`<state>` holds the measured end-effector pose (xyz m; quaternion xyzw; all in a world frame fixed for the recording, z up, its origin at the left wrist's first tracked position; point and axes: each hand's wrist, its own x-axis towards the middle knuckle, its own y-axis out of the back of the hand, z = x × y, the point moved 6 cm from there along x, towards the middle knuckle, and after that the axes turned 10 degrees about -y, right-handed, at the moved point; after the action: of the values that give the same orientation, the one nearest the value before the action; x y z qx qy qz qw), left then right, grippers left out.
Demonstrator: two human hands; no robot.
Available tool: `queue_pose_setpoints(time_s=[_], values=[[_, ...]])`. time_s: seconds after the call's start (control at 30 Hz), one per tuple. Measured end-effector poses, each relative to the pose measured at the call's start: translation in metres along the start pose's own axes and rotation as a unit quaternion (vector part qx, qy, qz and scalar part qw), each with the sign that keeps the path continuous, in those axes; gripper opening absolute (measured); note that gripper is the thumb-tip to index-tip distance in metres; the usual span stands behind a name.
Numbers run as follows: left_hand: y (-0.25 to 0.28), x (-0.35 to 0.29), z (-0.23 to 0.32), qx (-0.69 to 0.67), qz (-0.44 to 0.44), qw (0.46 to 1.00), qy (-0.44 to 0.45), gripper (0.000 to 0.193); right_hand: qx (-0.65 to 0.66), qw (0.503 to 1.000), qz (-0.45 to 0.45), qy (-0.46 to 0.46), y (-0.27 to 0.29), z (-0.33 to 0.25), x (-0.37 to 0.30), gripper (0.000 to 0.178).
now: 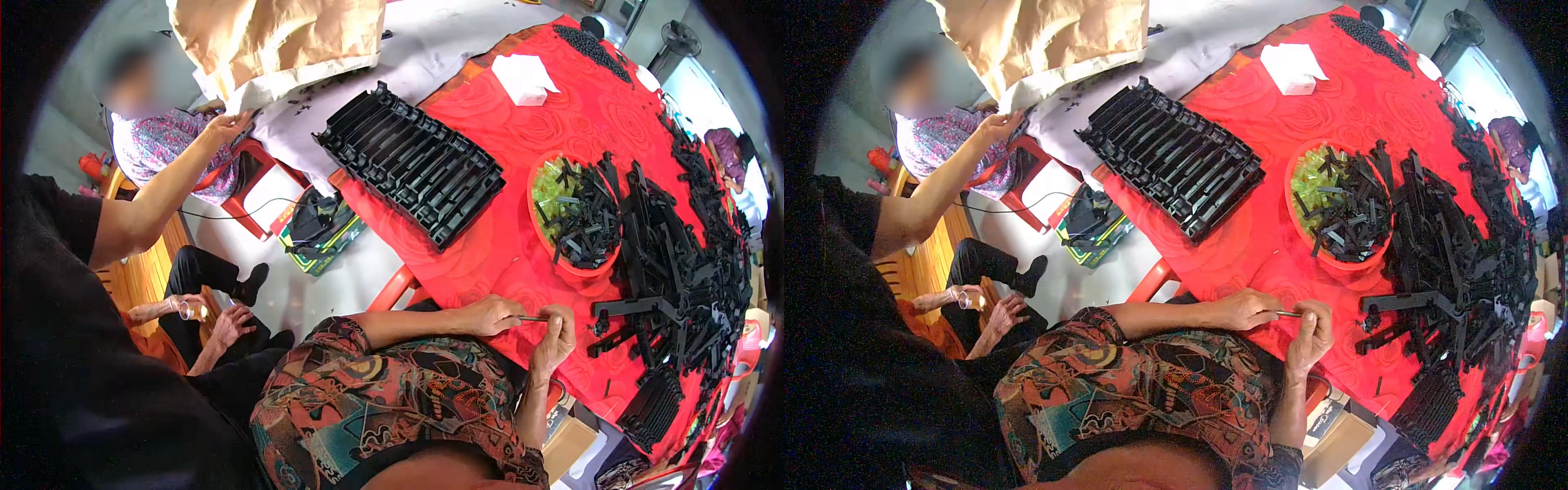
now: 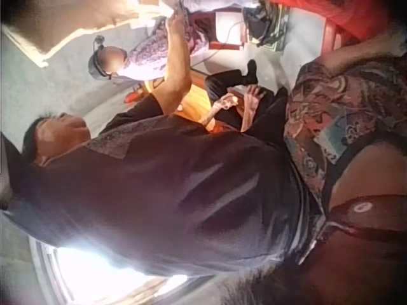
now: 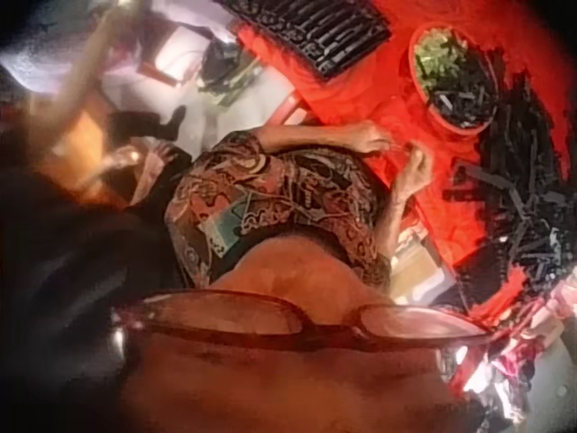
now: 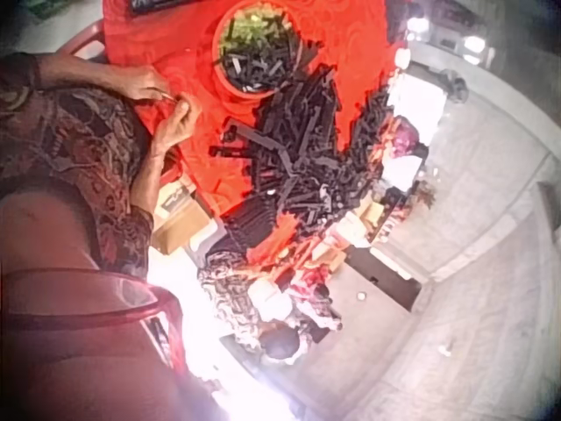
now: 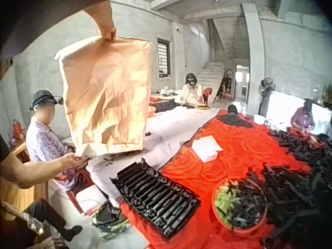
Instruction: The person is assembling black plastic mechanical components, likely parts for a larger device or toy, at a table with other workers.
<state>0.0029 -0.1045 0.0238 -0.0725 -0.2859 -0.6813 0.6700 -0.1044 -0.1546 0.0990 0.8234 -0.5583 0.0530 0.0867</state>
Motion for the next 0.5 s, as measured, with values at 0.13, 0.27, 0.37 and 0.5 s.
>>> queue_pose_setpoints(time_s=[0.13, 0.27, 0.37, 0.5], values=[[0.001, 0.001, 0.004, -0.003, 0.017, 1.0, -0.006, 0.014, 0.034, 0.999, -0.042, -0.004, -0.013, -0.005, -0.007, 0.023], [0.012, 0.009, 0.026, -0.021, 0.052, 0.997, -0.051, 0.003, 0.084, 0.99, -0.1, -0.051, -0.023, -0.002, -0.009, 0.029], [0.019, 0.01, 0.031, -0.027, 0.063, 0.996, -0.052, 0.006, 0.096, 0.985, -0.125, -0.065, -0.029, 0.002, -0.009, 0.031], [0.021, 0.008, 0.027, -0.017, 0.073, 0.996, -0.053, 0.008, 0.077, 0.989, -0.117, -0.036, -0.028, 0.01, -0.01, 0.032]])
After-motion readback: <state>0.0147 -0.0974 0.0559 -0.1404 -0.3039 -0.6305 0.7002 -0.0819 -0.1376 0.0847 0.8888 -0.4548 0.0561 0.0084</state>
